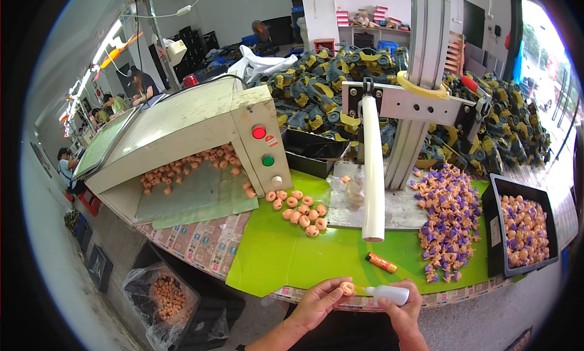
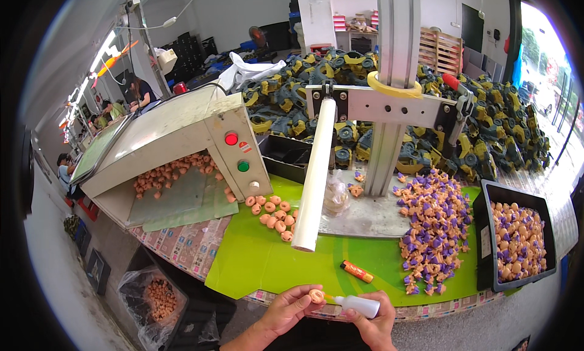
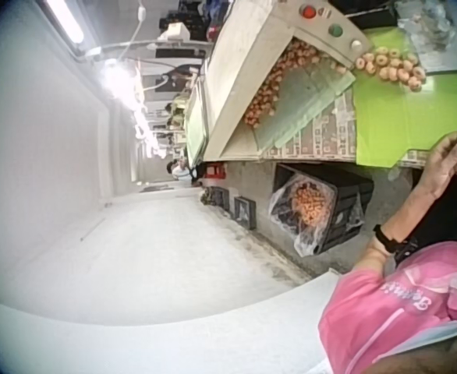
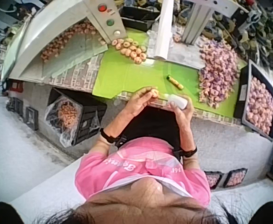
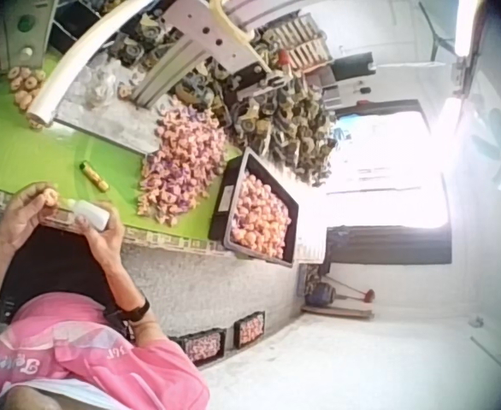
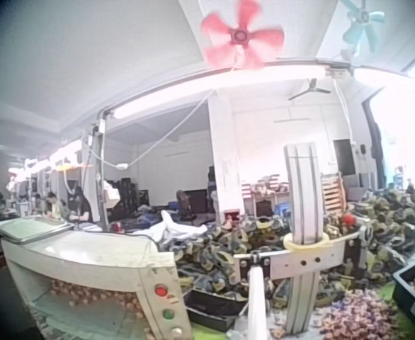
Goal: Glue small components onto doll-like toy heads and organize them.
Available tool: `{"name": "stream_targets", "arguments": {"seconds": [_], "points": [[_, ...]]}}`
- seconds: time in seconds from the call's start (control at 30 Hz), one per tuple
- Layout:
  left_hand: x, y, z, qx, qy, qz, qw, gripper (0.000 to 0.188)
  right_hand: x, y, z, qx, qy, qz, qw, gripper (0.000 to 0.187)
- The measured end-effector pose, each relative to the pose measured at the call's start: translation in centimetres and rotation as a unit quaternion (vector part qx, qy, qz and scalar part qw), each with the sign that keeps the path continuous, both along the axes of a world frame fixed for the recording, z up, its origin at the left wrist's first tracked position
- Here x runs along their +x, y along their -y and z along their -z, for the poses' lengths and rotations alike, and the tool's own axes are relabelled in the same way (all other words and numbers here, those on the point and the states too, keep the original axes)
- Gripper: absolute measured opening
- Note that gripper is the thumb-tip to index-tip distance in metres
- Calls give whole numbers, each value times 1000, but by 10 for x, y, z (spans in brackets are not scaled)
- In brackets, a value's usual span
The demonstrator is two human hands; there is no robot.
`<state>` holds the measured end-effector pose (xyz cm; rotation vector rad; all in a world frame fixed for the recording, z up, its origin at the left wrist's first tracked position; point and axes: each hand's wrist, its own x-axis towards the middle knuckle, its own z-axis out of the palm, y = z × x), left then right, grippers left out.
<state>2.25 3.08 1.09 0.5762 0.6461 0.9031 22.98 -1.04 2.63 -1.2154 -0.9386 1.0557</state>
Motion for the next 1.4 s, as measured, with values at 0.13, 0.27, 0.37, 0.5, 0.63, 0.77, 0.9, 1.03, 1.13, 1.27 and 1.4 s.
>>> {"name": "stream_targets", "arguments": {"seconds": [0.13, 0.27, 0.37, 0.5, 0.63, 0.77, 0.9, 1.03, 1.13, 1.27, 1.4], "points": [[0, 0, 3, 9, 2, -12, 1000, 33, 6, 2, 3, 37, 64, 5, 997, 37], [1, 0, 2, 36, 8, -7, 999, 34, 12, 6, 2, 66, 123, 3, 990, 36], [2, 1, 3, 45, 16, -11, 999, 34, 13, 8, 2, 72, 139, 5, 988, 36], [4, 3, 1, 56, -12, -52, 997, 31, -1, 6, -15, 6, 23, 47, 999, 34], [2, 6, -9, 148, -76, -101, 981, 29, -7, -15, -7, 5, 71, 47, 996, 40], [-2, 8, -12, 218, -107, -126, 962, 31, -21, -43, -5, 42, 144, 8, 989, 34], [-4, 9, -9, 246, -124, -168, 946, 32, -36, -58, 1, 83, 220, -16, 972, 33], [-6, 16, -5, 225, -139, -185, 946, 28, -40, -62, 8, 96, 232, -23, 968, 39], [-12, 19, -3, 142, -71, -171, 973, 29, -28, -57, -12, 106, 229, -21, 967, 42], [-15, 25, 1, 38, 69, -131, 988, 33, 25, -64, -28, 204, 435, 78, 873, 35], [-7, 31, -7, 17, 102, -95, 990, 34, 84, -81, -40, 158, 551, 166, 802, 25]]}}
